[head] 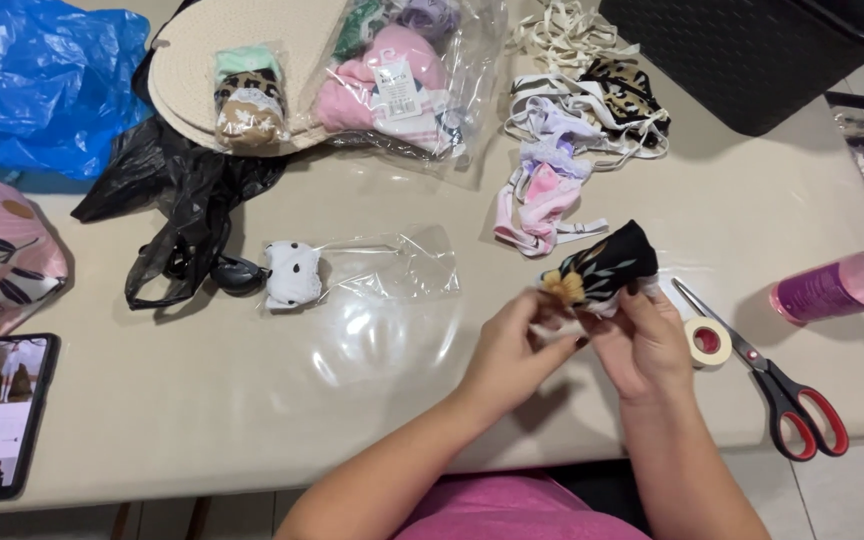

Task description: The person folds small pieces of clothing and places them into clear plastic bags. The person handles a white polka-dotted item and a black floral item, folding each and inserting them into separate bags on a table with other supplies.

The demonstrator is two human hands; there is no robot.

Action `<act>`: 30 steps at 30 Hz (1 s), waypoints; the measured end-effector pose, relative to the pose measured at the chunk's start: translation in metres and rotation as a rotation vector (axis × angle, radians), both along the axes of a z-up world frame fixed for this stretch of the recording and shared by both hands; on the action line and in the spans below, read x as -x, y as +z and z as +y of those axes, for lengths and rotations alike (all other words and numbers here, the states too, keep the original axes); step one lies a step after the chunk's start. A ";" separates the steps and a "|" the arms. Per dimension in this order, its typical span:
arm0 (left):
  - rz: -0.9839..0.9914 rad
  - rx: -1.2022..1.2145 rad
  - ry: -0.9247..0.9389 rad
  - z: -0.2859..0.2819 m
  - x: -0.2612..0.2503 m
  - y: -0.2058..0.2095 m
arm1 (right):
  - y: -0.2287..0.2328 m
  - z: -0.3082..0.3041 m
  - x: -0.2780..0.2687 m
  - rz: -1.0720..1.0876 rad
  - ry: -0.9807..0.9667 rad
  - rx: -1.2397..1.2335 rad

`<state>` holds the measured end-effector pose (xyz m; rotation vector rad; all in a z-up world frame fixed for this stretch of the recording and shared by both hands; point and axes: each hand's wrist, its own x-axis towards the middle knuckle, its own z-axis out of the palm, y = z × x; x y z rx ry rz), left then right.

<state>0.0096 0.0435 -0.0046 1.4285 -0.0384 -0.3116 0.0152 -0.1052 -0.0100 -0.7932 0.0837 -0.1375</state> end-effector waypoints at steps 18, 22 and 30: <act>-0.453 -1.868 0.139 0.000 -0.020 -0.090 | -0.040 -0.036 0.022 0.332 0.064 0.191; -0.430 -1.899 0.192 0.000 -0.030 -0.088 | -0.042 -0.036 0.023 0.338 0.085 0.163; -0.982 -1.455 0.380 0.026 0.014 -0.025 | -0.050 -0.037 0.046 0.342 0.177 0.157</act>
